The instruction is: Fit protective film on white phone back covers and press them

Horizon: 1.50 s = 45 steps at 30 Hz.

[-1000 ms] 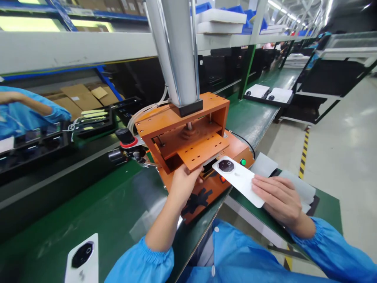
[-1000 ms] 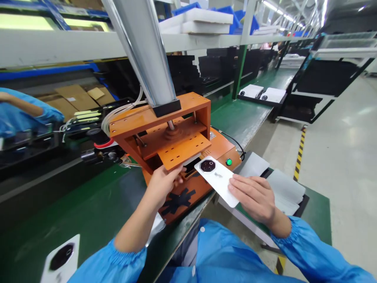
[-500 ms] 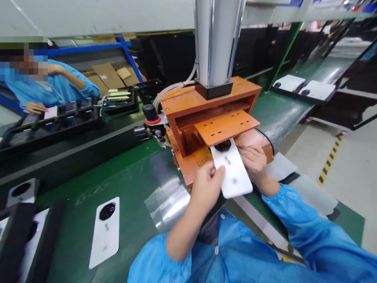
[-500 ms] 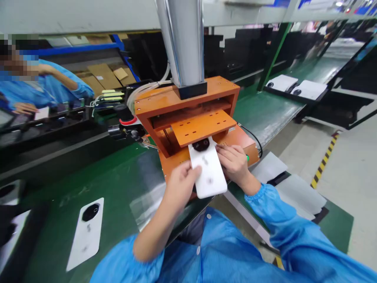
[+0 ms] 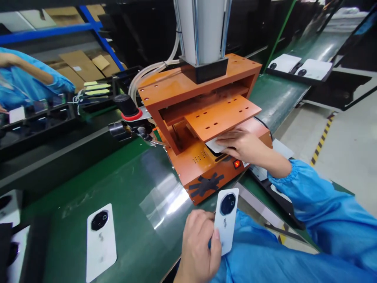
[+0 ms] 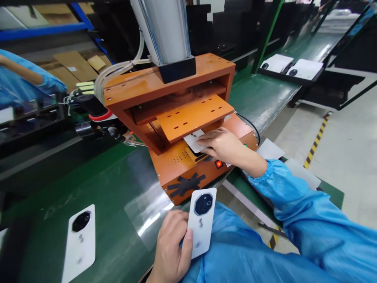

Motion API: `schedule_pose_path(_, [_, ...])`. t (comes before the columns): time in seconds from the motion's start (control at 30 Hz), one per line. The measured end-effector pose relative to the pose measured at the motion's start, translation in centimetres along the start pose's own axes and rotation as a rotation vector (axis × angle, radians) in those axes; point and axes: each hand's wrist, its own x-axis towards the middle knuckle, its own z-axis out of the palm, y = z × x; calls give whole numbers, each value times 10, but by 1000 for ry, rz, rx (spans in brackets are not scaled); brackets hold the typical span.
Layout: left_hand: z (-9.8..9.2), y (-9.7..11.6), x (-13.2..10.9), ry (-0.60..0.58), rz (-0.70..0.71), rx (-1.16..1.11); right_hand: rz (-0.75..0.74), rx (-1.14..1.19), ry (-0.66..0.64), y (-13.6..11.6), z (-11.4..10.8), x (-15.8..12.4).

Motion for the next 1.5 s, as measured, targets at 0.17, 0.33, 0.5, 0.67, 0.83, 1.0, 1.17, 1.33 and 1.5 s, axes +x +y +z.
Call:
schedule_pose_path(0.17, [-4,-2,10,7,113,290,54,38,-25,-15,0,-7])
schedule_pose_path(0.33, [4,-19,16,78,158,465,397,-24,467,-21,30,-77])
schedule_pose_path(0.5, [10,-32,18,103,221,548,647,-162,557,-11,60,-157])
schedule_pose_path(0.67, [6,-29,21,90,188,608,540,-122,464,2,62,-163])
schedule_pose_path(0.83, [7,-12,15,177,203,450,549,202,537,-40,44,-168])
schedule_pose_path(1.0, [47,2,5,137,203,231,652,1087,181,-148,57,-193])
schedule_pose_path(1.17, [76,-5,-4,-171,192,242,1105,473,198,-121,67,-244])
schedule_pose_path(1.33, [71,-21,-22,-335,250,93,1228,81,188,-31,64,-335])
schedule_pose_path(1.5, [55,-6,-37,-248,193,-16,1167,-10,65,-21,73,-370])
